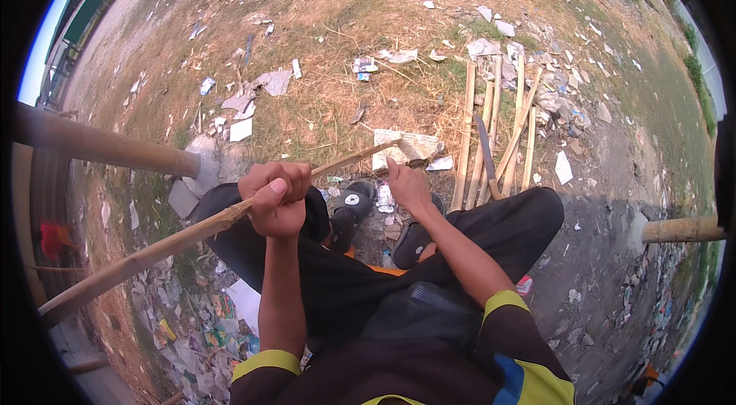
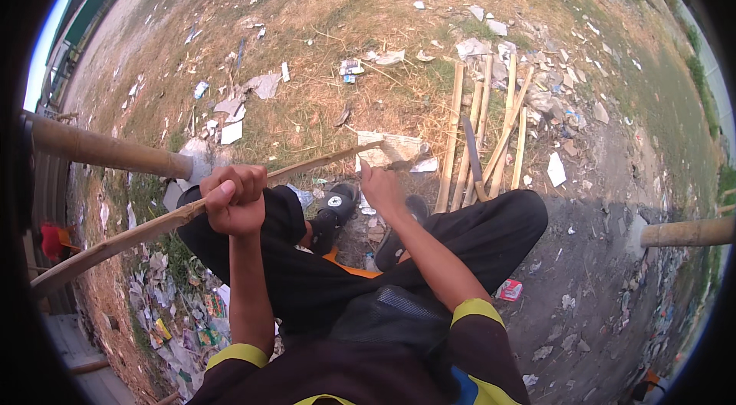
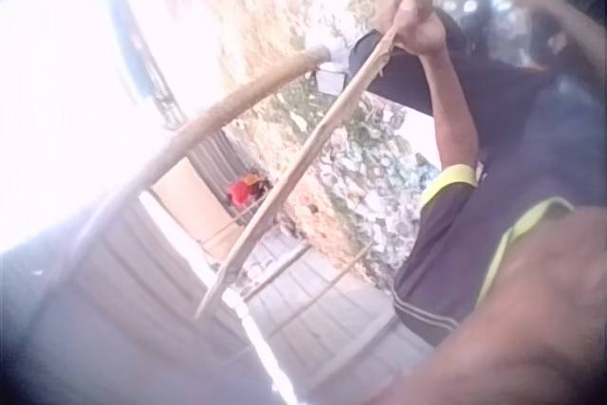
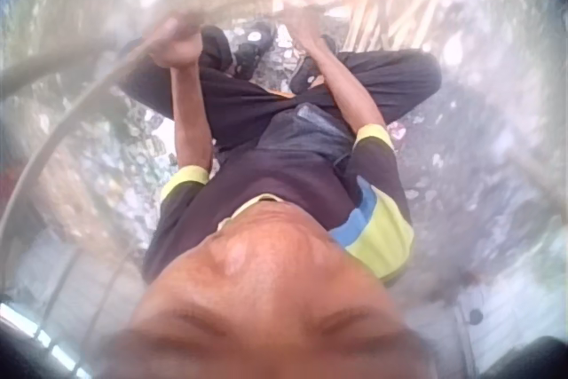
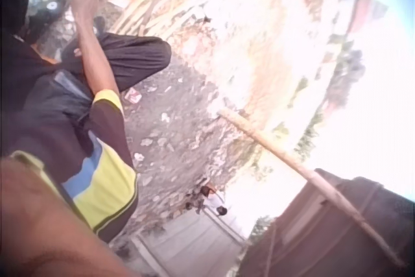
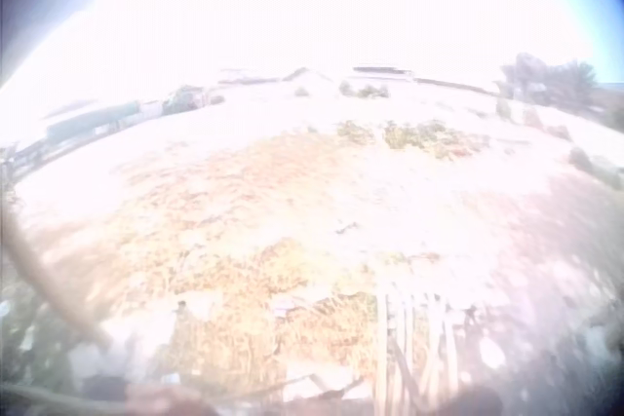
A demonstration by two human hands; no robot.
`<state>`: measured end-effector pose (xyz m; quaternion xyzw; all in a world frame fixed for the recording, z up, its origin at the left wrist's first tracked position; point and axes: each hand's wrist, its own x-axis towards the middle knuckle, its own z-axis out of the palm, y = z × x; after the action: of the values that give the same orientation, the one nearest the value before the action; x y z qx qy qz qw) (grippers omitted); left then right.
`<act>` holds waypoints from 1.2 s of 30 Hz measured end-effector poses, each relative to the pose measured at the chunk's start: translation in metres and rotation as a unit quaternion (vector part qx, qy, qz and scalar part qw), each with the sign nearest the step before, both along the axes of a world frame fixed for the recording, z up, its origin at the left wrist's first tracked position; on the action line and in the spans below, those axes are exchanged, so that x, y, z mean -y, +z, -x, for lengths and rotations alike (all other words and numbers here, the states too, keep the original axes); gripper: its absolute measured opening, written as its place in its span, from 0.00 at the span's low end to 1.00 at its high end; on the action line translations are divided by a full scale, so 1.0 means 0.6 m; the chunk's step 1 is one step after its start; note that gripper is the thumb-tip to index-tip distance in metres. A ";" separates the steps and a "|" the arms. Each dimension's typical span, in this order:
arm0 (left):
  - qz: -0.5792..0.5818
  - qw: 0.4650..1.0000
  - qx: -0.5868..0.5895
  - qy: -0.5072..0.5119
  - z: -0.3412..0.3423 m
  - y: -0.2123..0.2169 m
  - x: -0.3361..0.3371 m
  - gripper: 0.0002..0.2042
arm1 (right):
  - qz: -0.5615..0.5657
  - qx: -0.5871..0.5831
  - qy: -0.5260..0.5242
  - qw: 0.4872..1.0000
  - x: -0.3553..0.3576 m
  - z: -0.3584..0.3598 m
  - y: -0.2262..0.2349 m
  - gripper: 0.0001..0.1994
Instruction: The person sits on a low stool outdoors and repeatedly sharpens thin bamboo sticks using a small green knife. They hold each stick with the left hand and scrape the blade along the surface with the right hand, rotating the stick to work different sides. Finished sticks are placed on the ground nearby.
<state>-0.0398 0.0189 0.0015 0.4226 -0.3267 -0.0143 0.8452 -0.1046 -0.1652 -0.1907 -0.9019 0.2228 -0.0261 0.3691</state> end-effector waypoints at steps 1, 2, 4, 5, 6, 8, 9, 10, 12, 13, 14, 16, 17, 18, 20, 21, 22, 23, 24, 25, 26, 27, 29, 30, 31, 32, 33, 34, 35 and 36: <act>-0.002 1.000 0.004 -0.002 0.000 0.002 0.003 0.16 | 0.020 -0.028 -0.002 0.999 0.011 -0.005 0.005 0.29; -0.004 1.000 0.008 -0.004 0.003 0.003 0.006 0.16 | 0.010 -0.017 0.000 1.000 0.012 -0.008 0.010 0.30; -0.011 1.000 0.018 -0.004 0.004 0.006 0.010 0.16 | -0.022 0.021 0.011 0.999 -0.002 -0.004 0.042 0.31; -0.017 1.000 0.023 -0.002 0.005 0.008 0.012 0.16 | -0.037 0.038 0.018 0.998 -0.009 -0.003 0.055 0.31; -0.024 0.999 0.029 0.001 0.005 0.008 0.014 0.16 | -0.067 0.044 0.026 0.996 -0.009 -0.008 0.040 0.32; -0.026 0.999 0.036 -0.007 0.004 0.006 0.015 0.16 | -0.050 -0.025 0.025 0.998 0.024 -0.017 0.015 0.32; -0.028 0.999 0.040 -0.013 0.003 0.004 0.014 0.16 | -0.042 -0.059 0.023 0.997 0.035 -0.020 0.004 0.32; -0.027 0.999 0.041 -0.019 0.001 0.004 0.015 0.16 | -0.034 -0.060 0.012 0.998 0.033 -0.025 -0.007 0.33; -0.027 0.999 0.043 -0.012 0.001 0.003 0.007 0.16 | -0.044 -0.009 0.025 0.999 0.007 -0.020 0.038 0.33; -0.027 0.999 0.043 -0.012 0.000 0.004 0.004 0.16 | -0.046 0.015 0.031 0.998 0.001 -0.016 0.056 0.33; -0.024 0.999 0.041 -0.017 0.001 0.004 0.009 0.16 | -0.018 0.005 0.021 1.000 0.011 -0.015 0.028 0.33; -0.021 0.999 0.032 -0.018 0.008 0.000 0.012 0.16 | 0.030 -0.021 0.008 0.999 0.028 -0.016 -0.057 0.33; -0.020 0.999 0.034 -0.017 0.003 0.002 0.010 0.16 | 0.022 -0.077 0.004 0.997 0.052 -0.028 -0.047 0.32; -0.019 0.999 0.037 -0.016 0.000 0.003 0.007 0.16 | 0.031 -0.081 0.006 0.996 0.057 -0.021 -0.058 0.32; -0.023 0.999 0.038 -0.018 -0.001 0.003 0.008 0.16 | 0.035 -0.072 0.012 0.997 0.053 -0.029 -0.038 0.32; -0.025 0.999 0.039 -0.018 -0.002 0.002 0.008 0.16 | 0.027 -0.063 0.014 0.998 0.044 -0.030 -0.027 0.32; -0.023 0.999 0.039 -0.009 -0.002 0.000 0.007 0.16 | 0.021 -0.057 0.019 0.998 0.037 -0.030 -0.013 0.32; -0.022 0.999 0.039 -0.007 -0.004 0.000 0.006 0.16 | 0.008 -0.037 0.022 0.999 0.034 -0.036 -0.016 0.32; -0.021 0.999 0.038 -0.005 -0.007 0.002 0.005 0.16 | -0.005 -0.017 0.025 1.000 0.033 -0.045 -0.023 0.32; -0.021 0.999 0.033 -0.005 -0.004 0.002 0.003 0.16 | -0.019 -0.002 0.027 0.999 0.035 -0.045 -0.034 0.32; -0.020 0.999 0.037 -0.017 0.000 0.000 0.005 0.16 | 0.033 -0.089 0.021 0.995 0.060 -0.052 -0.064 0.31; -0.017 0.998 0.046 -0.030 -0.002 0.001 0.007 0.16 | 0.052 -0.104 0.019 0.993 0.086 -0.054 -0.086 0.31; -0.012 0.998 0.054 -0.042 -0.005 0.004 0.008 0.16 | 0.081 -0.131 0.019 0.988 0.113 -0.057 -0.111 0.31; -0.007 0.998 0.051 -0.042 -0.005 0.006 0.008 0.16 | 0.058 -0.147 0.025 0.987 0.113 -0.062 -0.115 0.33; 0.000 0.998 0.042 -0.037 -0.002 0.004 0.009 0.15 | 0.042 -0.134 0.030 0.990 0.107 -0.065 -0.120 0.33; 0.006 0.999 0.037 -0.023 -0.005 0.003 0.007 0.15 | 0.026 -0.122 0.034 0.992 0.099 -0.070 -0.125 0.33; 0.001 0.999 0.039 -0.027 -0.008 0.004 0.004 0.15 | 0.010 -0.110 0.038 0.993 0.094 -0.073 -0.129 0.33; 0.000 0.999 0.041 -0.031 -0.009 0.006 0.001 0.15 | 0.045 -0.139 0.033 0.989 0.102 -0.071 -0.134 0.32; -0.002 0.998 0.043 -0.036 -0.009 0.006 0.001 0.15 | 0.080 -0.168 0.028 0.982 0.115 -0.066 -0.141 0.32; -0.005 0.999 0.038 -0.031 -0.003 0.002 0.002 0.15 | 0.115 -0.196 0.023 0.974 0.129 -0.058 -0.150 0.32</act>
<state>-0.0379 0.0178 0.0030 0.4167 -0.3718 -0.0263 0.8291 -0.0701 -0.2423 -0.2805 -0.9307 0.2657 0.1344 0.2125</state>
